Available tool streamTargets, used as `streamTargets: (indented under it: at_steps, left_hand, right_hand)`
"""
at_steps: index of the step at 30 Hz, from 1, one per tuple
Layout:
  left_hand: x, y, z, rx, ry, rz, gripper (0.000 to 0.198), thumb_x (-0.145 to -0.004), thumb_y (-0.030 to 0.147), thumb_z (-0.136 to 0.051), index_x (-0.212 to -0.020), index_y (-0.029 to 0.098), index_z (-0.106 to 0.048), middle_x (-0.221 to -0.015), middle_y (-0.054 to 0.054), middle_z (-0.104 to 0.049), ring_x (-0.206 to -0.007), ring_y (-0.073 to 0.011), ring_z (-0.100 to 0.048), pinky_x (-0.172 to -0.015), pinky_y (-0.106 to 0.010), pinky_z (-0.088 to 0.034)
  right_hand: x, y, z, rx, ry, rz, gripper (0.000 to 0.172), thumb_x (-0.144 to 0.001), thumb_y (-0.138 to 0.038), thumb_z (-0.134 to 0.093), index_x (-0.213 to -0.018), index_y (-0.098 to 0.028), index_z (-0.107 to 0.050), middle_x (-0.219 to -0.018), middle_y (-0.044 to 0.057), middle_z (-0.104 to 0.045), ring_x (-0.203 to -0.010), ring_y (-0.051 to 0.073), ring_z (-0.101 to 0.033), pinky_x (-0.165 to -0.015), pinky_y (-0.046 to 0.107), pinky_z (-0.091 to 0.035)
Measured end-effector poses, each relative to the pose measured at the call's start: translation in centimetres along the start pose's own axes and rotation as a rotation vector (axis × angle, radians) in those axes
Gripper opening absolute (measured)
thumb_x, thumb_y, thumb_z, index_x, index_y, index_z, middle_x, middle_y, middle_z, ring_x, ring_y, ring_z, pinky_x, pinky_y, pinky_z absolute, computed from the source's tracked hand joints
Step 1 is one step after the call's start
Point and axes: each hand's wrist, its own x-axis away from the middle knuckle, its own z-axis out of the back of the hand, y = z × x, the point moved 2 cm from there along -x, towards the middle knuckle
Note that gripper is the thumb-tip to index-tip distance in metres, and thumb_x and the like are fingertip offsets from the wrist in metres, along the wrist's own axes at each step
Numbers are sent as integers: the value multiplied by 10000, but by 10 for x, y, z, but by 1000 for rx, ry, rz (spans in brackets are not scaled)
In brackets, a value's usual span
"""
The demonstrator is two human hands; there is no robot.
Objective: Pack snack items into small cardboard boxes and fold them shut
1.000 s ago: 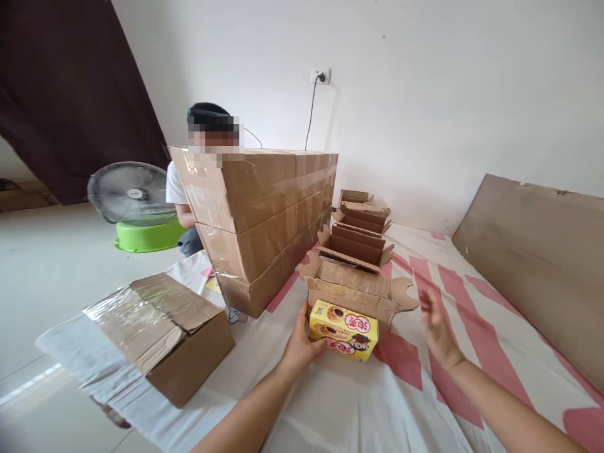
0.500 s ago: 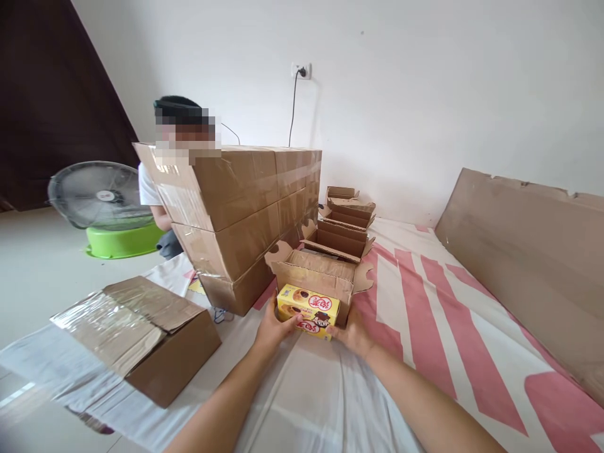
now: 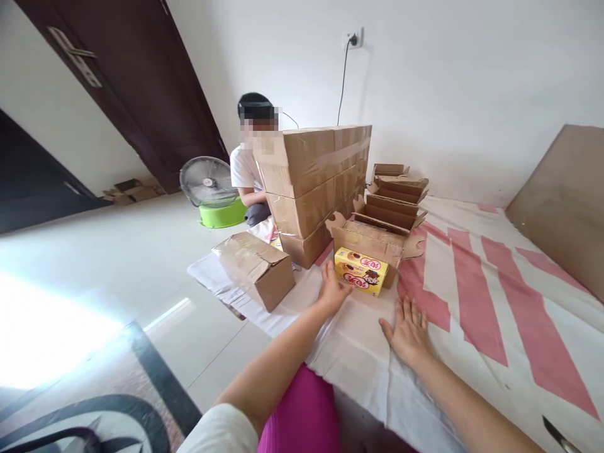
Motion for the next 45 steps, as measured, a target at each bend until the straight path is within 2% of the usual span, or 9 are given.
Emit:
streamTargets:
  at_steps: [4, 7, 11, 16, 21, 27, 31, 35, 45]
  left_hand:
    - [38, 40, 37, -266, -175, -447, 581, -769, 224, -663, -1320, 243, -480, -1480, -131, -410, -1039, -213, -631, -923, -390, -520]
    - [22, 74, 109, -445, 101, -674, 341, -804, 228, -624, -1141, 233, -577, -1244, -89, -602, -1209, -254, -533, -1077, -454, -392]
    - [-28, 87, 224, -414, 632, -144, 444, -740, 228, -680, -1161, 193, -541, -1369, -111, -505, -1360, -285, -365, -1150, -475, -274]
    - [-29, 64, 272, -240, 538, 176, 412, -703, 270, -661, -1065, 107, -551, -1085, -146, -631, -1079, -322, -593, -904, -507, -497]
    - [4, 46, 230, -123, 320, 242, 300, -686, 327, -666, -924, 162, -592, -833, -36, -652, -812, -216, -645, -718, -344, -545]
    - [66, 37, 118, -76, 216, 137, 520, -677, 581, -655, -992, 178, -558, -943, -61, -654, -949, -272, -629, -836, -399, -522]
    - [118, 41, 35, -185, 87, 39, 581, -737, 635, -583, -1102, 193, -491, -998, -84, -619, -1020, -299, -591, -929, -457, -463]
    - [154, 62, -25, -145, -110, -35, 561, -798, 607, -566, -1166, 205, -435, -1071, -93, -592, -1013, -282, -591, -901, -432, -471]
    - [169, 30, -71, -132, -95, -409, 623, -869, 465, -601, -1370, 233, -313, -1257, -138, -481, -1150, -281, -520, -922, -430, -455]
  right_hand:
    - [61, 17, -11, 25, 30, 73, 762, -906, -564, -268, -1469, -60, -364, -1566, 174, -290, -1467, 340, -177, -1165, 545, -167]
    - [89, 23, -13, -15, 71, 125, 749, -902, -569, -273, -1450, -76, -406, -1544, 163, -346, -1459, 321, -221, -1173, 508, -194]
    - [98, 19, -6, -73, 95, 153, 723, -898, -551, -340, -1434, -75, -429, -1523, 179, -375, -1441, 338, -268, -1162, 530, -224]
    - [97, 12, 11, -158, 61, 135, 694, -898, -511, -417, -1431, -68, -436, -1531, 196, -351, -1446, 355, -245, -1165, 540, -208]
    - [106, 8, 28, -301, -72, 280, 724, -868, -556, -522, -1469, -169, -409, -1577, 174, -245, -1465, 389, -140, -1161, 607, -131]
    - [144, 9, 40, -600, -200, 487, 1017, -748, -713, -605, -1526, -152, -266, -1588, 203, -189, -1470, 387, -109, -1167, 610, -100]
    - [171, 31, 57, -1065, 13, 319, 1165, -728, -769, -571, -1555, -138, -48, -1581, 218, -216, -1454, 369, -212, -1131, 578, -289]
    - [189, 79, 72, -1238, 230, 76, 896, -809, -673, -563, -1517, -222, -249, -1470, 169, -454, -1346, 349, -438, -1041, 541, -446]
    - [211, 156, 52, -838, 175, 20, 639, -851, -698, -440, -1226, -220, -636, -1189, 156, -675, -1195, 356, -577, -1003, 506, -477]
